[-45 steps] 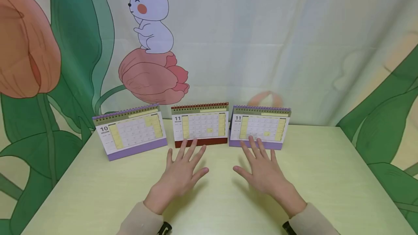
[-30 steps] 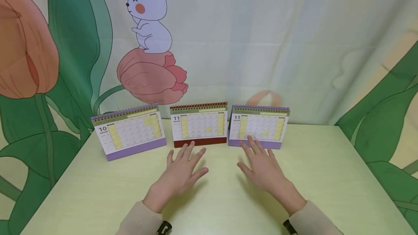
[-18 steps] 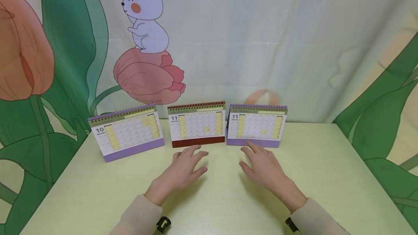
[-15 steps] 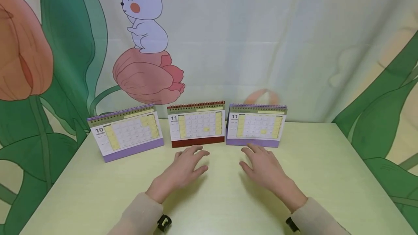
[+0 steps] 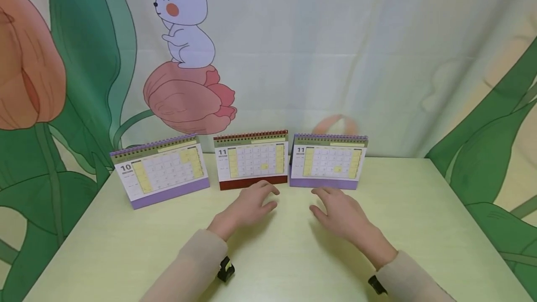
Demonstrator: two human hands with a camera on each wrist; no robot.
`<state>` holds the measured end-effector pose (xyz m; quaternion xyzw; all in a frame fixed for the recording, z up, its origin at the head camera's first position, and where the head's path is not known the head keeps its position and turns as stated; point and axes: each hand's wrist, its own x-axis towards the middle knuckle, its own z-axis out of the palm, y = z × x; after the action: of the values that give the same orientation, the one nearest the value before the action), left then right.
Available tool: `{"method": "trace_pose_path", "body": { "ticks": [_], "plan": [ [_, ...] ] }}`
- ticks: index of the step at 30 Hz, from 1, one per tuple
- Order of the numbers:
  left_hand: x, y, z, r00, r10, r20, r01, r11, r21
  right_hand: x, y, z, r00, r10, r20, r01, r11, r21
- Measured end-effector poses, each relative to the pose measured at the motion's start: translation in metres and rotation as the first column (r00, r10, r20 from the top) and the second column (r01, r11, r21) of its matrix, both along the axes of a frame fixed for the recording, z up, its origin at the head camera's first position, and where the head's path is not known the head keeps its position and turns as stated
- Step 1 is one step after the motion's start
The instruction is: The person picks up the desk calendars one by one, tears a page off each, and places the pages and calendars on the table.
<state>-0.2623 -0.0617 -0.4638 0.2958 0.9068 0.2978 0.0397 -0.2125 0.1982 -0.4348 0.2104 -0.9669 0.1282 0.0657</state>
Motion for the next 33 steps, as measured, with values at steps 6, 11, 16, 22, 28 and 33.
{"method": "trace_pose_path", "body": {
  "ticks": [6,11,16,22,28,33],
  "plan": [
    [-0.016,0.010,-0.006,0.989,0.020,0.147,-0.047,0.982,0.182,-0.001,0.000,-0.001,1.000,-0.008,0.022,0.009,1.000,-0.015],
    [-0.028,0.018,-0.009,0.968,0.031,0.248,-0.108,0.947,0.301,-0.002,0.001,-0.004,0.999,-0.004,0.036,0.005,1.000,-0.030],
    [-0.035,0.026,-0.013,0.962,0.005,0.272,-0.111,0.920,0.375,-0.002,0.002,-0.005,0.999,-0.011,0.050,0.013,0.999,-0.039],
    [-0.040,0.035,-0.013,0.952,0.024,0.306,-0.150,0.906,0.395,0.000,0.003,-0.005,0.995,-0.034,0.098,0.038,0.998,-0.043],
    [-0.044,0.046,-0.009,0.942,0.026,0.335,-0.174,0.891,0.419,0.001,0.005,-0.007,0.990,-0.052,0.130,0.059,0.997,-0.046],
    [-0.045,0.053,-0.010,0.940,0.023,0.340,-0.176,0.888,0.425,0.001,0.006,-0.008,0.987,-0.055,0.153,0.063,0.997,-0.053]
  ]
}}
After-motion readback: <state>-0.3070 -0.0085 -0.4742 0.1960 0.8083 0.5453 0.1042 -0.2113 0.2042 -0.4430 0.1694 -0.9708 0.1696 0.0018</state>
